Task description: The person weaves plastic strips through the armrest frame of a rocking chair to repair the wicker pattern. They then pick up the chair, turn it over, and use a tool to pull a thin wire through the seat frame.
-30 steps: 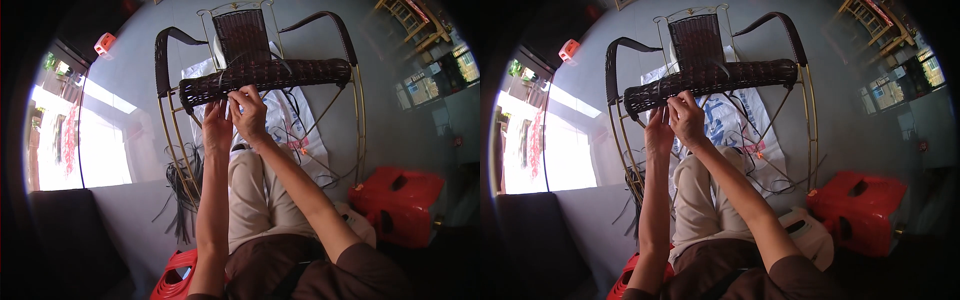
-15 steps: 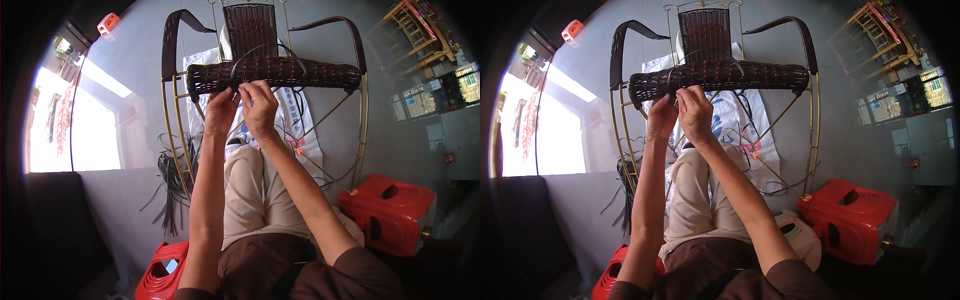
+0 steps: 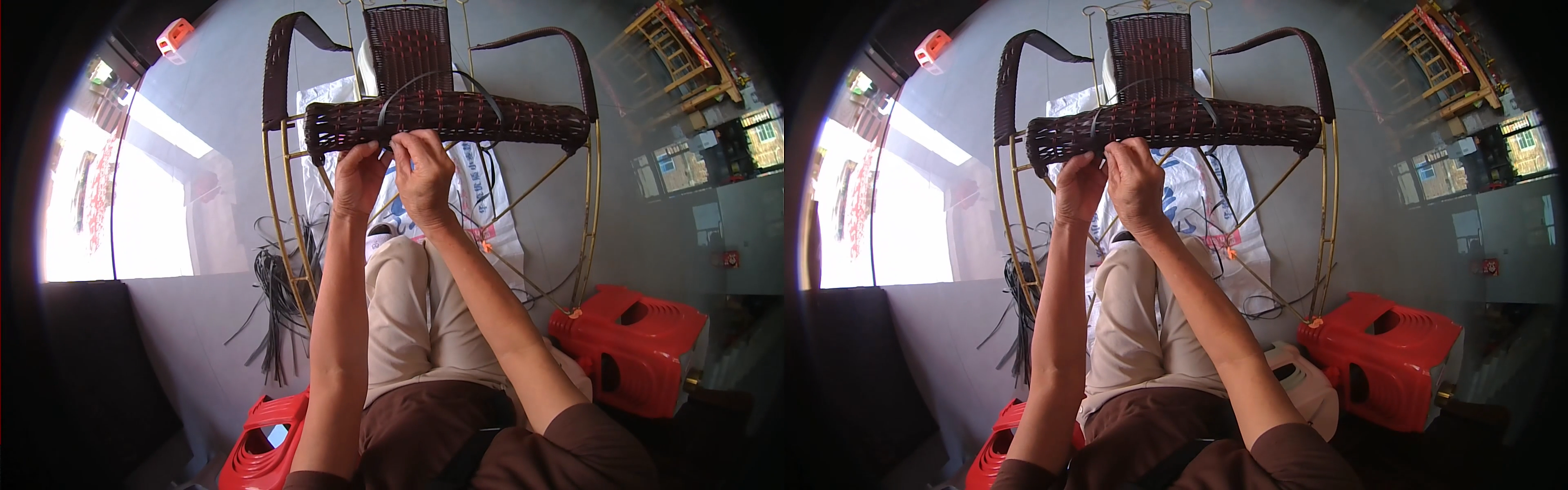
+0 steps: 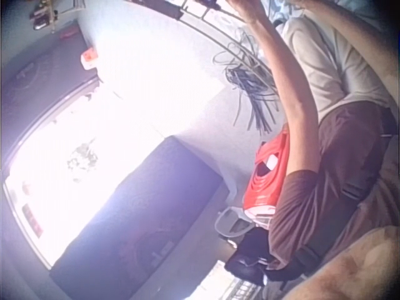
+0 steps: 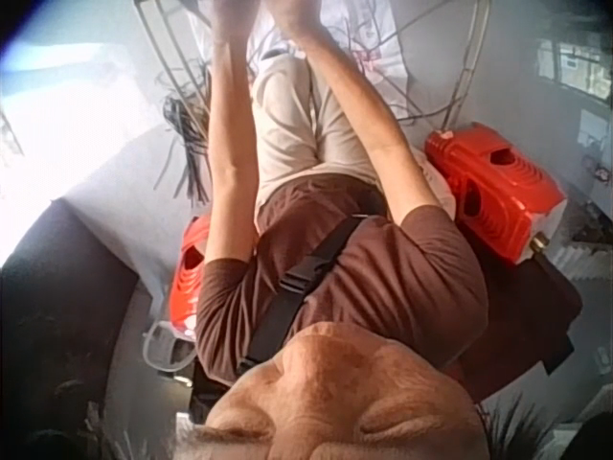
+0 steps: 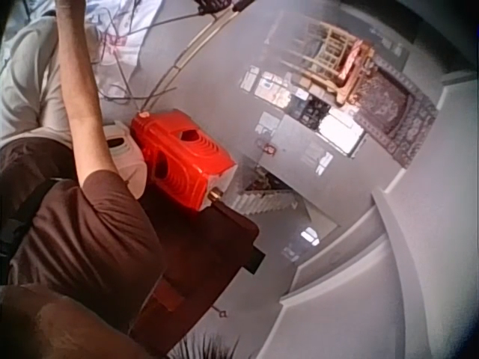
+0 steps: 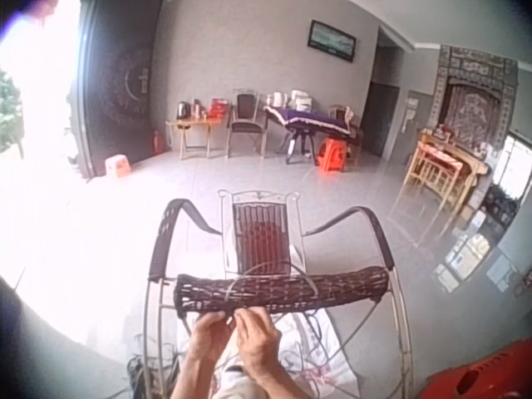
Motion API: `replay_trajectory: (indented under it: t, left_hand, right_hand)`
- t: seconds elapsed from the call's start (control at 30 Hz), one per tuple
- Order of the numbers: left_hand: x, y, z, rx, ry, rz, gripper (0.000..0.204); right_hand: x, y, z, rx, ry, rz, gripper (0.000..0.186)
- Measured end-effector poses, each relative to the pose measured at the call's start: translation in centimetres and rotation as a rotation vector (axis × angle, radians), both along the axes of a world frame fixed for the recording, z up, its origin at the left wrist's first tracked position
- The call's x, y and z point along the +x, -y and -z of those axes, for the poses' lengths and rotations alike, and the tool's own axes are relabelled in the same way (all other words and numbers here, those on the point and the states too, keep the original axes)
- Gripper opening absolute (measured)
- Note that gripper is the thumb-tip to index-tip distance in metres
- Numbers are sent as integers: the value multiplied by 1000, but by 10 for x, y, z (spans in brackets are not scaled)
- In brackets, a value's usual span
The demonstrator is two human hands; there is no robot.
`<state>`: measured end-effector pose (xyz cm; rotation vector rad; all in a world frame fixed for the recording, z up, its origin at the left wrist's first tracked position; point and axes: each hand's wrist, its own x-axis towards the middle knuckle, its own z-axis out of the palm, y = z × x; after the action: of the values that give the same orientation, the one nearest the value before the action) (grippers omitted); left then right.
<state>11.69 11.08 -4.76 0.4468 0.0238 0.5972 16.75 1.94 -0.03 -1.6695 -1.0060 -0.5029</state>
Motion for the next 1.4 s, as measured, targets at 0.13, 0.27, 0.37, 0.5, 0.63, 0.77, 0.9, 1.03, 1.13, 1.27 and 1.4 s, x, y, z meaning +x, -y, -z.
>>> replay_trajectory:
  t: [0.13,0.27,0.37,0.5,0.63,0.77,0.9,1.03,1.13,1.27,1.4]
  left_hand:
    - [1,2,-3,-9,8,-14,34]
    - [0,-2,-1,0,19,29,36]
    - [-1,-9,3,7,39,100,37]
    - [1,-10,0,5,40,119,39]
    - [2,-14,1,-12,24,147,36]
    - [2,-18,5,25,-6,174,38]
    - [3,-13,7,2,18,171,40]
    - [2,-6,-1,12,57,119,45]
    - [3,-5,-3,-14,146,120,45]
    - [5,-4,-2,-27,102,45,45]
    - [3,-1,4,-38,61,41,39]
  right_hand:
    - [1,0,0,-4,5,-5,13]
    - [1,0,-1,-14,4,-7,13]
    - [0,-1,1,-17,-8,-18,13]
    - [1,-2,-1,-14,1,-19,12]
    - [2,-4,2,-16,21,-24,11]
    - [1,-6,1,-11,49,-11,10]
    - [4,-5,1,-81,101,-29,12]
    - [6,-4,2,-110,122,-43,14]
    - [5,-7,3,-107,165,-16,15]
    - [7,-7,4,-122,198,-40,22]
    - [10,-5,3,-140,208,-68,25]
